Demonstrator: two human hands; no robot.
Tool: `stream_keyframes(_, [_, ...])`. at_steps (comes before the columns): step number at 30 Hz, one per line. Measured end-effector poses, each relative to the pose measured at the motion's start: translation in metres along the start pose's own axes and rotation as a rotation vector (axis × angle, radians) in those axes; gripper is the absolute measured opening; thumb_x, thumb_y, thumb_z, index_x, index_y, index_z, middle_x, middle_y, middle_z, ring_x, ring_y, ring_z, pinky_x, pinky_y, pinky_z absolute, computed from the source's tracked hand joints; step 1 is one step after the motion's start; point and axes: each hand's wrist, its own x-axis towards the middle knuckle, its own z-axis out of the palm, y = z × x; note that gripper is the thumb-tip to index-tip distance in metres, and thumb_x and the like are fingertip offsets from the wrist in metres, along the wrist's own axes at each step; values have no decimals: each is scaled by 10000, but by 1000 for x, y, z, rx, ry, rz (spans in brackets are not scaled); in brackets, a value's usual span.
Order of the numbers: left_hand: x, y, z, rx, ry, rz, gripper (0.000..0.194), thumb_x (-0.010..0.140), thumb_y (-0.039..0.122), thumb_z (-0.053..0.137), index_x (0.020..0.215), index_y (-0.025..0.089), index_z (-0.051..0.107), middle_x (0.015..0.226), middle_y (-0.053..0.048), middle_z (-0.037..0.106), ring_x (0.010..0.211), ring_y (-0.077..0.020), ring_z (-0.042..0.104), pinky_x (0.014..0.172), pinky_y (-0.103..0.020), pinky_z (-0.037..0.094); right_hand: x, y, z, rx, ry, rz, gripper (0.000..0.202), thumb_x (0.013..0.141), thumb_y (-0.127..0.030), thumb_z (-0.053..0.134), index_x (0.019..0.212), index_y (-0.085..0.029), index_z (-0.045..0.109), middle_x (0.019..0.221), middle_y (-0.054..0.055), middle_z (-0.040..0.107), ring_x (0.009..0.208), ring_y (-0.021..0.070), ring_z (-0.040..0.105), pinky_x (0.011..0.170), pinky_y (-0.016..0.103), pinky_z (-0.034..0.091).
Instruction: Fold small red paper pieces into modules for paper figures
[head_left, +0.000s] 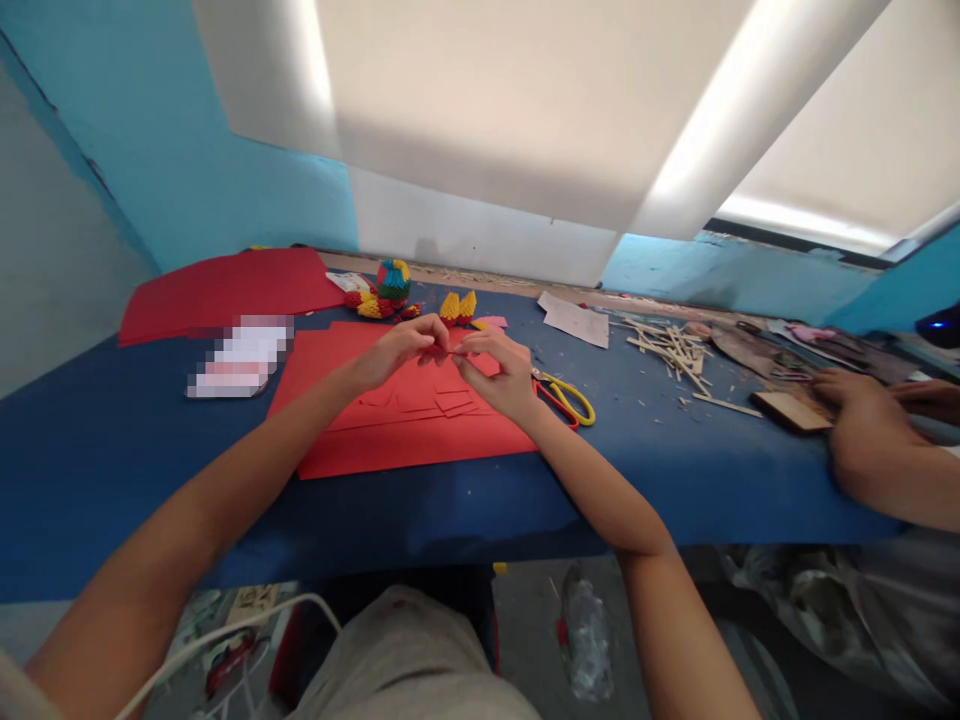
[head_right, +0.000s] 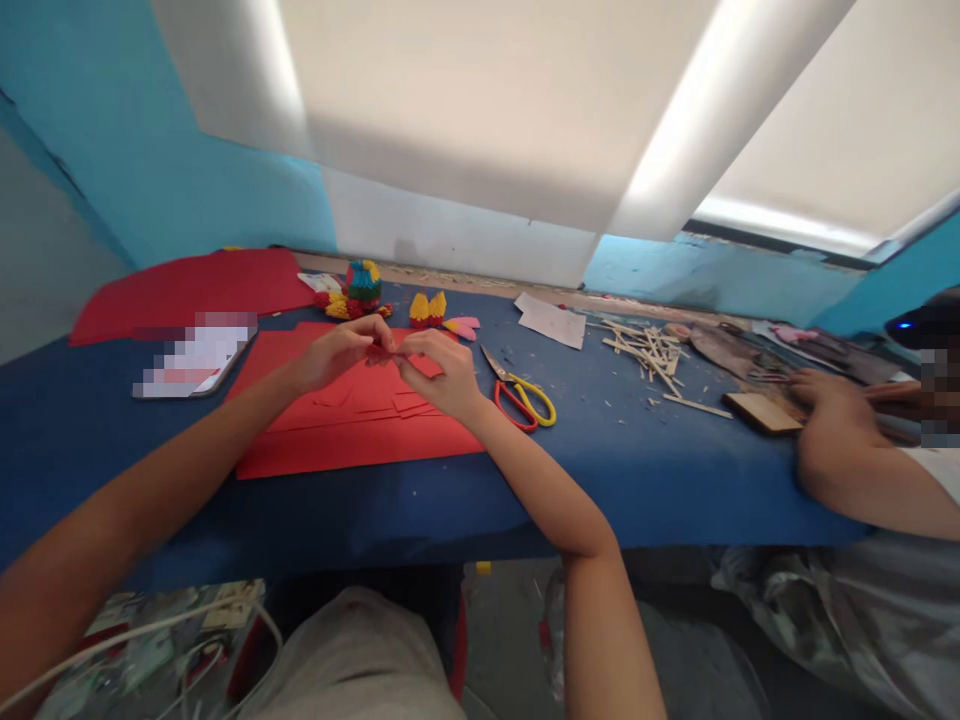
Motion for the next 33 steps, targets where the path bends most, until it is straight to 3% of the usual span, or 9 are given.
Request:
stream_keyframes(10, [-4, -1, 8, 130, 72, 80, 106, 685, 195, 436, 758, 185, 513, 751, -30, 499, 672, -154, 455, 631, -297, 413, -2, -4, 1, -135, -43, -8, 77, 815, -189, 555, 783, -222, 617, 742, 13, 670, 713, 146, 640, 672, 306, 530])
stream_keyframes(33, [-4, 6, 13, 241, 39, 126, 77, 704, 222, 422, 745, 188, 477, 714, -18, 479, 676, -157, 471, 634, -290, 432, 0, -2, 1, -131, -42, -52, 103, 817, -150, 551, 812, -224, 622, 740, 16, 672, 702, 143, 634, 662, 287, 513])
